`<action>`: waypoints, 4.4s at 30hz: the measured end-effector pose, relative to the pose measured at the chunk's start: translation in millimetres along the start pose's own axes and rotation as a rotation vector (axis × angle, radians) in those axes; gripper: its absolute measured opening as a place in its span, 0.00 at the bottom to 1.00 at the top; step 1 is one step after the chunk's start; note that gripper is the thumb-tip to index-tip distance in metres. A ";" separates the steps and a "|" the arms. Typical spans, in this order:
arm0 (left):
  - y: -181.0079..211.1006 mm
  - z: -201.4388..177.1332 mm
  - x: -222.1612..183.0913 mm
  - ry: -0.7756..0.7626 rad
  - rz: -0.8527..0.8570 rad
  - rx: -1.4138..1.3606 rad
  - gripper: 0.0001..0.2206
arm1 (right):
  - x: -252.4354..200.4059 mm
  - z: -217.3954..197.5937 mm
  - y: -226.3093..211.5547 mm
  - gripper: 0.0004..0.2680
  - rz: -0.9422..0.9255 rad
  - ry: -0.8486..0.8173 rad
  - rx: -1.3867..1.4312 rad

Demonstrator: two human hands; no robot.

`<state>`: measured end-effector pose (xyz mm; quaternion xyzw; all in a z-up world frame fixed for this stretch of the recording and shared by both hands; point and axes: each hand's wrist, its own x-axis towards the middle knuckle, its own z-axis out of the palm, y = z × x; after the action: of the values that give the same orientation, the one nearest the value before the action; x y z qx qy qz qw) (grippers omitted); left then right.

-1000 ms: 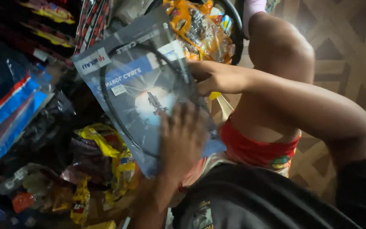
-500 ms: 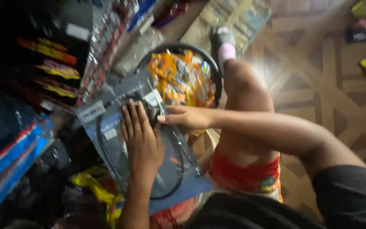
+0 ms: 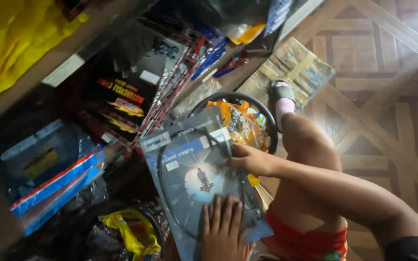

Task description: Wiping down and organizing packaged motorcycle cables on shelves in a parts room.

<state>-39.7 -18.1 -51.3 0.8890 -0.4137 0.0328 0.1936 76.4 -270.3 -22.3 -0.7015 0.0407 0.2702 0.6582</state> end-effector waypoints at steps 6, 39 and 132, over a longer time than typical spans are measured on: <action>17.4 -18.7 -1.9 0.087 -0.034 -0.048 0.42 | -4.3 -12.6 21.7 0.15 -0.139 0.037 0.061; -58.6 -60.5 -79.8 0.468 -0.990 -0.415 0.25 | 10.4 10.9 4.7 0.28 0.109 0.133 0.195; -171.6 20.3 128.1 -0.318 -0.634 -0.311 0.21 | -42.2 -94.3 -9.1 0.16 -0.019 0.716 -0.079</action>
<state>170.6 -18.2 -96.4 0.9267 -0.1435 -0.2301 0.2601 74.9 -370.8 3.0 -0.7770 0.2516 0.0028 0.5770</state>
